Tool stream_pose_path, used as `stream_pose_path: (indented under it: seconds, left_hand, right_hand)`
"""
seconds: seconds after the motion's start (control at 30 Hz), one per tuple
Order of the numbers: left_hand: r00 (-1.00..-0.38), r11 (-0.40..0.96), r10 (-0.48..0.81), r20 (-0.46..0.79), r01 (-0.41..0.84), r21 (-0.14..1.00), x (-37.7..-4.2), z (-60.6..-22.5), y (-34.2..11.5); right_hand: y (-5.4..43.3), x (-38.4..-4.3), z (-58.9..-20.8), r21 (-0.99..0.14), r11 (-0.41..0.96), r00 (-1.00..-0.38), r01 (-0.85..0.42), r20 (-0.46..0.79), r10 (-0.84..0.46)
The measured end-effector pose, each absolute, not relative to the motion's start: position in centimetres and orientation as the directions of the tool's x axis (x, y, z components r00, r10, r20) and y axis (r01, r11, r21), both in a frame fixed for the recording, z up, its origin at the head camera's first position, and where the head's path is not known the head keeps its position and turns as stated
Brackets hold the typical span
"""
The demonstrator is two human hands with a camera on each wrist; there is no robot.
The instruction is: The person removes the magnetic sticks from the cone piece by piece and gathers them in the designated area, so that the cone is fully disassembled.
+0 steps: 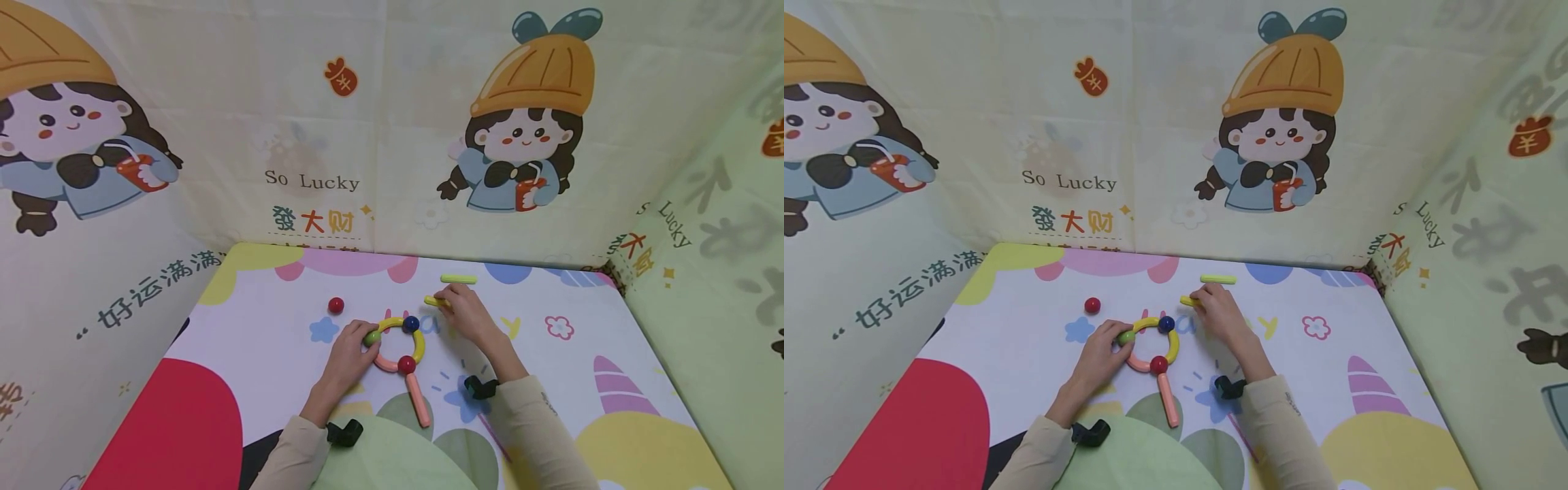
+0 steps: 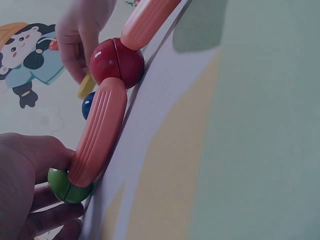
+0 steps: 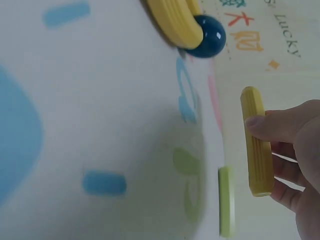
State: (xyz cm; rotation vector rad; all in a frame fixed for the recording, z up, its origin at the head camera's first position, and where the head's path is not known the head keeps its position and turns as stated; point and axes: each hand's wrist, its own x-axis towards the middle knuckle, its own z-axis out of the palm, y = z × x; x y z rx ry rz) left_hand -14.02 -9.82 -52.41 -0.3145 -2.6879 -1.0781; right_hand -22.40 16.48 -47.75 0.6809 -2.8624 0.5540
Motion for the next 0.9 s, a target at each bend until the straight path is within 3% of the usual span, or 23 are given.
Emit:
stream_pose_path:
  seconds: [0.33, 0.9]
  left_hand:
    - [-0.954, 0.714, 0.1, 0.282, 0.266, 0.648, -13.9, -52.4, -9.7]
    - [-0.961, 0.706, 0.093, 0.259, 0.247, 0.663, -13.9, -52.4, -9.8]
  right_hand:
    - [18.3, -24.3, -49.0, -0.26, 0.83, -0.862, -0.493, 0.273, -0.426]
    - [19.4, -26.3, -50.2, -0.239, 0.873, -0.902, -0.425, 0.197, -0.385]
